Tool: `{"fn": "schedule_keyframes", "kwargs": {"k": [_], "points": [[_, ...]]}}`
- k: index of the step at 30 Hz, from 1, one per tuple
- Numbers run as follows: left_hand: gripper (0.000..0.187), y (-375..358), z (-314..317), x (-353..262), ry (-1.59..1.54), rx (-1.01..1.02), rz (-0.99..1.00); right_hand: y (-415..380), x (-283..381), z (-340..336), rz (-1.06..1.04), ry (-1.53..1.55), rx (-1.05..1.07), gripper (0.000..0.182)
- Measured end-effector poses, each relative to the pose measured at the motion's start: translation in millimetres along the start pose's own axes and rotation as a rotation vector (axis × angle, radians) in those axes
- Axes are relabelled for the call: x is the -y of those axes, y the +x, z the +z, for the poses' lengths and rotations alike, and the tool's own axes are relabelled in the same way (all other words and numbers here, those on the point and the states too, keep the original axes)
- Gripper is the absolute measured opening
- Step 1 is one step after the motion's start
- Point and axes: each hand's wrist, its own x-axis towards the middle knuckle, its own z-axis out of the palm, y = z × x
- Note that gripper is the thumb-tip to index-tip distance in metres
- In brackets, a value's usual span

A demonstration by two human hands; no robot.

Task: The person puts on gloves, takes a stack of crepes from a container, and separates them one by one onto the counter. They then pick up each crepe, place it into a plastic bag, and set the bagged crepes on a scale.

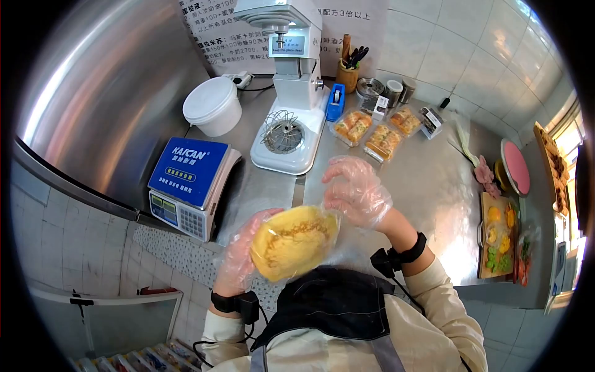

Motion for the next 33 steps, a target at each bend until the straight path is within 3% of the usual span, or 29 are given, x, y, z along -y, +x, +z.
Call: {"fn": "schedule_keyframes", "kwargs": {"k": [2,5,6,7,9,10,11,13,15,17,19,21,22,24,25,27,28,30,32,33], "points": [[0.064,4.3,-3.7,-3.6,0.16,0.092,-0.095,0.8,4.5,1.6,-0.029,-0.052,-0.015,0.015],[0.059,15.6,-15.2,11.8,0.104,0.109,-0.171,-1.6,5.0,7.5,-0.042,-0.035,-0.014,0.014],[0.061,12.8,-6.7,13.7,0.301,0.105,-0.06,-3.1,4.7,10.4,-0.04,-0.037,-0.016,0.014],[0.061,15.6,-6.9,19.1,0.304,0.109,-0.062,-5.3,4.5,13.8,-0.071,-0.097,0.026,0.012],[0.065,21.4,-8.9,32.4,0.828,0.256,0.315,-6.6,6.3,15.8,-0.095,-0.159,0.075,0.011],[0.078,22.9,0.2,33.1,0.928,0.236,0.273,-4.7,8.3,14.7,-0.147,-0.224,0.069,0.011],[0.078,28.5,2.7,42.5,0.922,0.233,0.274,-1.5,9.5,12.5,-0.206,-0.291,0.062,0.011],[0.086,45.9,3.9,62.8,1.157,0.231,0.423,7.8,11.7,4.1,-0.214,-0.28,0.037,0.011],[0.089,50.2,13.6,65.9,1.141,0.224,0.423,16.4,9.7,-0.8,-0.222,-0.273,0.009,0.012],[0.089,44.2,26.1,58.5,0.879,0.319,0.332,21.7,6.7,-4.8,-0.213,-0.309,-0.032,0.015],[0.086,40.0,36.4,55.5,0.988,0.28,0.371,25.1,6.7,-2.0,-0.223,-0.334,-0.062,0.015],[0.069,38.7,41.5,61.6,1.0,0.083,0.375,24.4,9.7,-0.5,-0.229,-0.346,-0.087,0.015],[0.069,40.9,36.8,65.3,0.999,0.079,0.374,25.3,13.5,-1.5,-0.22,-0.331,-0.043,0.014],[0.047,56.9,17.2,75.0,0.913,0.112,0.304,30.1,16.4,-3.4,-0.218,-0.314,-0.007,0.013],[0.047,62.5,6.1,79.5,0.915,0.109,0.307,30.0,15.9,-5.4,-0.232,-0.258,0.017,0.013],[0.04,63.1,-6.1,79.6,0.696,0.359,0.254,26.2,13.3,-9.0,-0.248,-0.196,0.048,0.014],[0.04,58.5,-5.9,74.1,0.693,0.351,0.255,23.6,10.0,-11.1,-0.223,-0.057,0.076,0.014],[0.045,48.9,-0.9,55.7,0.525,0.457,0.013,17.0,-6.5,-19.3,-0.205,0.083,0.109,0.014],[0.047,45.7,-2.2,43.8,0.514,0.472,-0.066,8.8,-30.0,-27.8,-0.203,0.497,0.155,0.009],[0.05,44.6,-1.9,38.4,0.507,0.497,-0.149,9.3,-31.0,-27.1,-0.205,0.497,0.157,0.009]]}}
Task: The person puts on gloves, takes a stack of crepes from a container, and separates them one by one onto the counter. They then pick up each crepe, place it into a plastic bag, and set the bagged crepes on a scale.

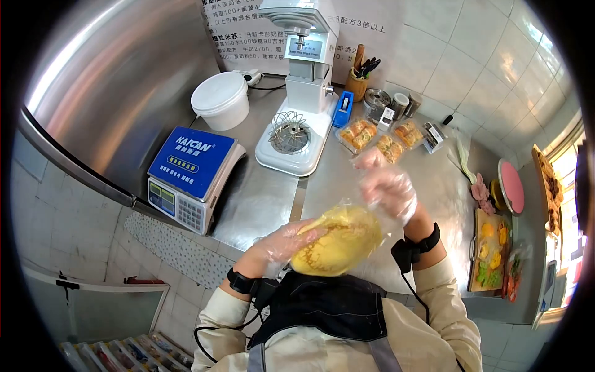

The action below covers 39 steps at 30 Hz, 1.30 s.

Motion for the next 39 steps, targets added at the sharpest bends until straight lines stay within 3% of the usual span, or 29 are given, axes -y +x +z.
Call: {"fn": "schedule_keyframes", "kwargs": {"k": [2,3,4,6,7,8,10,11,13,16,19,24,27,28,30,31,32,34,36,38,39], "points": [[0.05,-3.2,6.5,-9.2,-0.111,0.044,-0.068,-4.5,1.4,-1.8,0.137,0.236,-0.319,0.011],[0.049,-4.6,10.8,-12.8,-0.223,0.005,-0.062,-1.1,15.2,-6.7,0.271,-0.024,-0.326,0.028],[0.047,-3.1,12.3,-15.7,-0.33,-0.035,-0.052,-2.0,20.4,-5.2,0.272,-0.035,-0.333,0.028],[0.046,0.0,14.0,-12.3,-0.347,-0.107,-0.041,-7.4,34.2,10.4,0.115,-0.533,-0.406,0.049],[0.045,0.6,15.1,-11.5,-0.37,-0.188,-0.036,-8.0,47.2,23.0,0.192,-0.643,-0.447,0.059],[0.045,0.2,17.5,-14.9,-0.368,-0.186,-0.039,-10.9,48.9,38.2,0.195,-0.644,-0.45,0.059],[0.044,-1.6,26.3,-25.1,-0.365,-0.336,0.018,-17.7,40.7,65.1,0.476,-0.686,-0.485,0.054],[0.044,0.6,26.4,-20.4,-0.36,-0.33,0.012,-15.2,35.8,72.1,0.482,-0.688,-0.492,0.054],[0.042,3.5,25.0,-10.2,-0.444,-0.3,0.186,-10.2,25.7,81.4,0.669,-0.605,-0.525,0.041],[0.041,1.1,25.1,-10.5,-0.46,-0.336,0.182,-8.7,10.4,84.8,0.504,-0.761,-0.57,0.026],[0.039,-10.3,19.1,-11.8,-0.516,-0.318,0.162,-3.1,10.0,70.6,0.656,-0.583,-0.537,0.017],[0.042,-23.6,4.8,-15.9,-0.378,-0.319,0.072,2.5,-4.8,21.0,0.557,-0.563,-0.328,0.015],[0.042,-26.1,10.1,-33.2,-0.361,-0.311,0.036,12.4,-21.1,-10.7,0.696,0.06,-0.009,0.028],[0.042,-26.8,12.6,-41.5,-0.38,-0.354,0.048,6.8,-24.5,-12.8,0.696,0.053,-0.018,0.028],[0.039,-27.1,14.4,-41.5,-0.389,-0.396,0.087,0.7,-26.7,-14.1,0.487,0.372,-0.02,0.048],[0.037,-28.5,16.8,-43.6,-0.366,-0.425,0.122,-6.3,-16.2,-14.5,0.45,0.343,-0.086,0.069],[0.036,-29.5,18.0,-44.1,-0.344,-0.457,0.158,-10.6,-9.1,-6.3,0.445,0.343,-0.078,0.069],[0.036,-29.4,11.6,-33.6,-0.364,-0.48,0.156,-26.7,5.2,16.4,0.372,-0.081,-0.343,0.075],[0.037,-31.2,9.8,-26.6,-0.388,-0.525,0.142,-26.6,15.2,49.1,0.492,-0.108,-0.459,0.066],[0.038,-30.0,13.8,-29.0,-0.411,-0.498,0.134,-20.2,25.3,71.6,0.798,-0.361,-0.462,0.045],[0.038,-27.9,14.4,-32.9,-0.437,-0.477,0.155,-20.8,17.9,77.9,0.657,-0.385,-0.51,0.027]]}}
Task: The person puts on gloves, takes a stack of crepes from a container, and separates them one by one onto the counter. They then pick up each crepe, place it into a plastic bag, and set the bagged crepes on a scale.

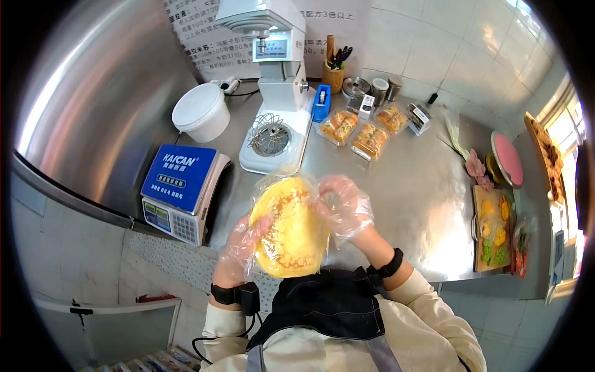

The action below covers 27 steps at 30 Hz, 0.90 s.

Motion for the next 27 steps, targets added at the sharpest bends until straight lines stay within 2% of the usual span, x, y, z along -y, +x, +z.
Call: {"fn": "schedule_keyframes", "kwargs": {"k": [4,6,7,9,10,12,14,15,17,19,21,23,25,27], "points": [[0.038,-6.5,5.1,-9.2,0.068,0.002,0.029,13.5,-6.3,-1.4,-0.026,-0.154,-0.003,0.023],[0.038,-15.5,7.7,-15.2,0.095,-0.05,0.02,30.9,-15.0,-16.2,0.166,-0.199,0.185,0.022],[0.038,-14.4,3.1,-14.7,0.094,-0.052,0.021,41.5,-18.2,-23.0,0.165,-0.199,0.187,0.022],[0.039,-10.6,-10.6,-13.9,0.12,0.063,-0.065,63.3,-26.7,-39.1,-0.073,-0.092,0.419,0.019],[0.039,-10.1,-13.3,-16.1,0.12,0.071,-0.067,72.1,-36.1,-39.7,-0.038,0.282,0.46,0.015],[0.039,-7.7,-17.4,-20.9,0.339,0.125,-0.056,84.3,-34.1,-48.1,-0.059,0.243,0.509,0.014],[0.039,-1.0,-31.9,-14.3,0.331,0.153,-0.036,101.9,-23.4,-61.3,-0.108,0.177,0.638,0.014],[0.039,0.5,-36.9,-11.5,0.327,0.176,-0.024,107.3,-30.4,-66.5,-0.11,0.177,0.639,0.014],[0.041,-3.1,-36.2,-13.6,0.317,0.154,-0.013,112.4,-49.6,-79.5,-0.087,0.722,0.325,0.016],[0.043,-5.4,-33.8,-19.5,0.298,0.118,0.017,93.8,-26.2,-99.2,-0.252,0.733,-0.094,0.019],[0.041,-10.1,-30.6,-26.5,0.289,0.154,-0.049,66.5,-33.8,-125.9,-0.265,0.112,-0.084,0.018],[0.042,-10.2,-25.8,-34.5,0.37,0.16,-0.087,26.8,-10.0,-110.9,-0.563,0.058,-0.177,0.016],[0.044,-4.0,-25.1,-36.1,0.459,0.186,-0.142,-6.6,-5.8,-55.0,-0.243,0.728,-0.163,0.015],[0.041,6.7,-27.9,-33.6,0.664,0.319,-0.081,-8.7,-4.5,-40.2,-0.22,0.197,0.08,0.017]]}}
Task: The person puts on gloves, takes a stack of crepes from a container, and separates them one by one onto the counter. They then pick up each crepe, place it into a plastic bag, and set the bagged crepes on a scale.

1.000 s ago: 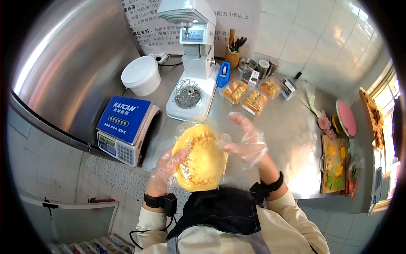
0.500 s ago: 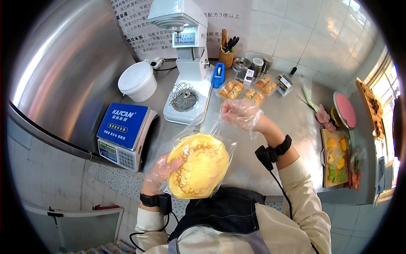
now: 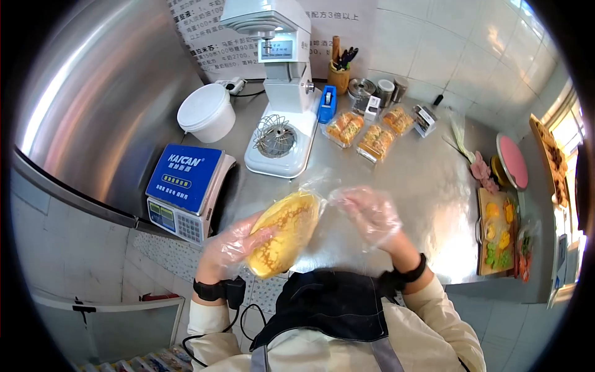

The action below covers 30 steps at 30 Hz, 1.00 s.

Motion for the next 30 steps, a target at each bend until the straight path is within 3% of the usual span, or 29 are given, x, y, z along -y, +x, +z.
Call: {"fn": "schedule_keyframes", "kwargs": {"k": [1,3,4,6,7,9,10,11,12,13,14,16,18,22,24,26,27,29,30], "points": [[0.041,4.9,-0.5,-4.2,0.007,0.009,-0.001,2.6,-4.7,8.6,0.004,-0.002,-0.011,0.017],[0.036,12.1,-0.3,-15.2,0.631,0.007,0.138,5.9,-22.7,28.7,-0.154,-0.04,-0.081,0.019],[0.036,14.1,1.1,-23.4,0.635,0.004,0.137,4.2,-37.3,35.0,-0.157,-0.036,-0.082,0.019],[0.033,13.7,9.3,-35.3,0.719,0.048,0.062,-5.4,-69.5,43.4,0.055,0.172,0.055,0.02],[0.031,16.1,10.3,-29.8,0.739,0.055,0.105,-9.3,-81.3,45.1,0.057,0.178,0.059,0.02],[0.032,19.9,14.6,-21.2,0.64,0.075,0.06,-11.5,-91.5,43.4,0.269,0.42,0.146,0.019],[0.033,22.7,18.6,-14.9,0.541,0.103,0.017,-13.8,-88.4,45.9,0.279,0.421,0.145,0.019],[0.033,28.4,21.9,-3.5,0.537,0.114,0.012,-17.0,-83.6,50.6,0.346,0.547,-0.009,0.018],[0.032,36.5,25.2,11.4,0.666,0.083,0.145,-19.0,-78.8,52.0,0.411,0.668,-0.168,0.018],[0.032,44.0,30.4,22.9,0.79,0.05,0.281,-25.1,-84.5,49.8,0.424,0.663,-0.174,0.018],[0.032,50.2,38.2,33.1,0.782,0.062,0.277,-34.0,-95.0,45.5,0.442,0.595,-0.083,0.019],[0.034,57.8,61.2,55.4,1.121,-0.057,0.555,-56.9,-103.0,32.4,0.498,0.526,0.006,0.019],[0.036,66.4,80.8,101.3,1.135,-0.03,0.665,-80.9,-102.9,14.6,0.559,0.505,0.209,0.02],[0.038,55.3,107.5,149.7,1.086,0.066,0.601,-153.0,-106.7,-0.1,0.713,0.371,0.236,0.02],[0.04,46.9,112.0,161.8,1.052,0.131,0.599,-178.5,-88.6,0.4,0.927,0.475,0.229,0.018],[0.054,40.7,109.3,152.2,0.914,0.241,0.459,-199.3,-76.7,5.7,0.849,0.461,0.174,0.017],[0.064,35.1,105.4,145.3,0.915,0.205,0.414,-204.6,-71.4,5.7,0.945,0.392,0.176,0.02],[0.061,28.5,90.5,145.4,0.764,0.132,0.336,-214.1,-63.3,3.5,1.051,0.324,0.16,0.023],[0.059,25.2,83.0,147.0,0.615,0.044,0.251,-220.6,-59.1,-0.5,1.185,0.512,-0.164,0.025]]}}
